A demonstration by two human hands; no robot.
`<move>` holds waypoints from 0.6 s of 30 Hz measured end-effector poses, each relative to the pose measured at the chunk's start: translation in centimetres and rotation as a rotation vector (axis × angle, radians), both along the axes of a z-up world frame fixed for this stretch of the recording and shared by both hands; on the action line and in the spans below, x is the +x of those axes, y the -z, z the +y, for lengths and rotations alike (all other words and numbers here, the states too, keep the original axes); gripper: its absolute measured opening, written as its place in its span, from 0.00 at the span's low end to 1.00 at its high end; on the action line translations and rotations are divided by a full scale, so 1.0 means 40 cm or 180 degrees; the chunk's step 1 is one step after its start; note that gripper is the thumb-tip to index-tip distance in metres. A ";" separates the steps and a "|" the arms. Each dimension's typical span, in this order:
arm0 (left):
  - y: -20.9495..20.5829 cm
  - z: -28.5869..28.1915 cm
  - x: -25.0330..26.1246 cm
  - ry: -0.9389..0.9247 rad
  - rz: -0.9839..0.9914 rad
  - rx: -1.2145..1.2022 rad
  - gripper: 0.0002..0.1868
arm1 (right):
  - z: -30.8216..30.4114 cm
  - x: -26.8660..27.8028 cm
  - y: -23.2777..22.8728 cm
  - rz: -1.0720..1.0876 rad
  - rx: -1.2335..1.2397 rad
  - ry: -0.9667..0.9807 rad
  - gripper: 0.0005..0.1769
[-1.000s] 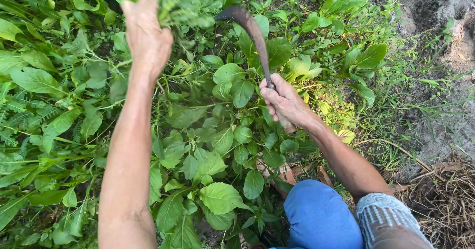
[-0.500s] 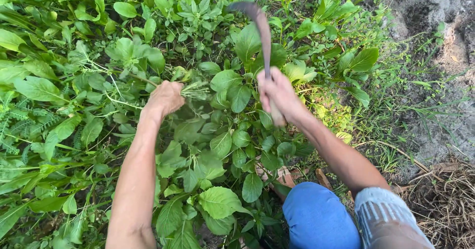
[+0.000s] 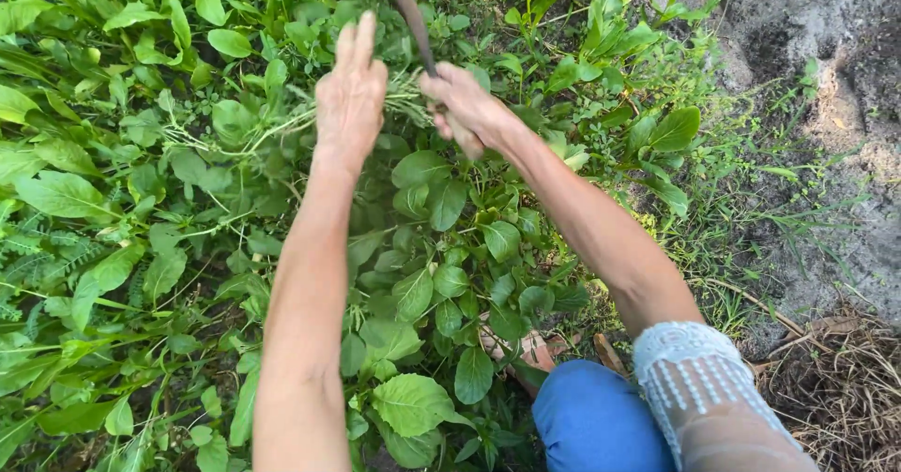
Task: Weeding a garden by cutting plants at the base with a sickle
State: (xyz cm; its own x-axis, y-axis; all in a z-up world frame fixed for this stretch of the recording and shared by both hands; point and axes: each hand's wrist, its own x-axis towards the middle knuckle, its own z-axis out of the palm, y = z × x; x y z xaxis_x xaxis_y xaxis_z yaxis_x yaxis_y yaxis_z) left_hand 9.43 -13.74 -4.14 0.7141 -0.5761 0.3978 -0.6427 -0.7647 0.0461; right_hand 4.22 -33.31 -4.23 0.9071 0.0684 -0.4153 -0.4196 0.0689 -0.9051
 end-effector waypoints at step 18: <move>-0.063 0.115 -0.365 0.0319 -0.0186 0.1573 0.04 | -0.025 -0.457 -0.009 -0.0232 -0.1382 -0.0826 0.11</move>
